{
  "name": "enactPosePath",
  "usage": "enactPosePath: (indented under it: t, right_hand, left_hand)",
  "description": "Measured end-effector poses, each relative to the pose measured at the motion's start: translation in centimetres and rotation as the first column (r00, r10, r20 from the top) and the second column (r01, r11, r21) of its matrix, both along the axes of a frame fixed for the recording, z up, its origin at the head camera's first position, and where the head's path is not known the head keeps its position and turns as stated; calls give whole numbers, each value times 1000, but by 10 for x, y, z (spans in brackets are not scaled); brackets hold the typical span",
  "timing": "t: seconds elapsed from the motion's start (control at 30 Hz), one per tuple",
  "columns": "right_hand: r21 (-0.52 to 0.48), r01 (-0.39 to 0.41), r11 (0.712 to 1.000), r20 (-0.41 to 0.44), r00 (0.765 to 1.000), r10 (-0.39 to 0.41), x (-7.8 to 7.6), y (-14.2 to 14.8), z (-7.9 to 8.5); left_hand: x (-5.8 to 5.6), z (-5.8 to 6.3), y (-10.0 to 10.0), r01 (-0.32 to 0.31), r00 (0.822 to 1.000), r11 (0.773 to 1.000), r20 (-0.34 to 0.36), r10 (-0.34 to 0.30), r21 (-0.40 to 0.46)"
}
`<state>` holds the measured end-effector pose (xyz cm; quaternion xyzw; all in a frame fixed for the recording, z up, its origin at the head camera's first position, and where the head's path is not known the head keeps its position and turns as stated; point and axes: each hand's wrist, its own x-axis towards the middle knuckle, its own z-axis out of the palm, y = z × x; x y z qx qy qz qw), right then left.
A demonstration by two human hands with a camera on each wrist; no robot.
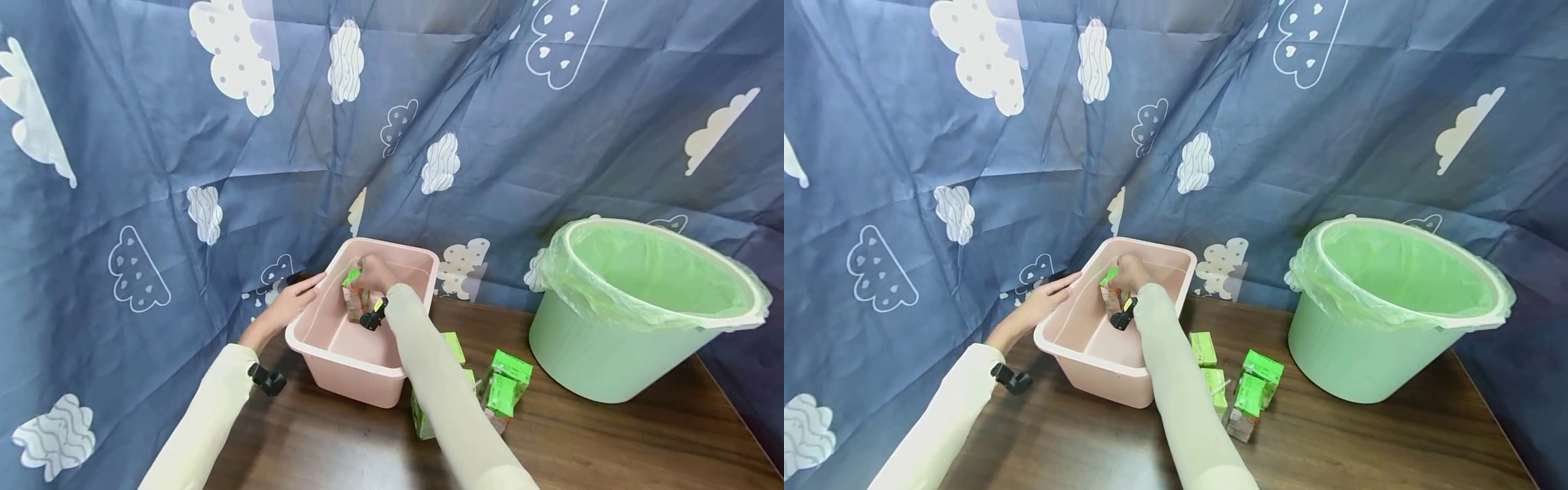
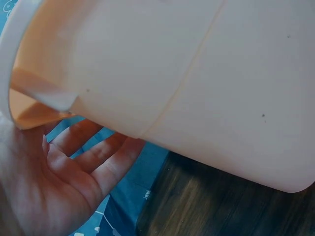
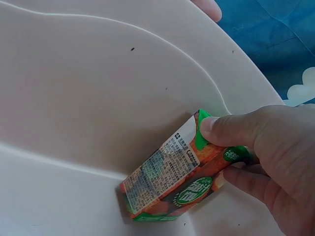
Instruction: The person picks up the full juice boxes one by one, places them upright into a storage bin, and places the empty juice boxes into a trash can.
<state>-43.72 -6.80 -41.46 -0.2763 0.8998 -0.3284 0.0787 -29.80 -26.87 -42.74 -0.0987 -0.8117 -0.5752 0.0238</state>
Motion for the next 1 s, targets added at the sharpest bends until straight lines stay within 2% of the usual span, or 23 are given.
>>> enactPosePath:
  t: [0.2, 0.43, 0.6, 0.8, 1.0]
  right_hand:
    - [14, -10, 1000, 19, 1000, 10, 2, -1, -6]
    - [3, -42, 999, -14, 999, 42, 3, 0, -7]
    - [7, -31, 999, 30, 999, 31, 5, 3, -6]
    - [54, -14, 998, 78, 997, 9, 10, 8, -5]
    - [29, -14, 999, 134, 991, 10, 16, 12, 2]
  left_hand:
    - [3, -6, 0, 8, 1000, 1000, -1, -8, 13]
    - [2, -4, -1, 14, 1000, 1000, -22, -14, 1]
    - [-1, -3, 0, 24, 999, 1000, -41, -24, -10]
    - [2, -3, 2, 21, 999, 1000, -32, -21, -13]
    - [1, -2, 1, 11, 998, 1000, -57, -12, -18]
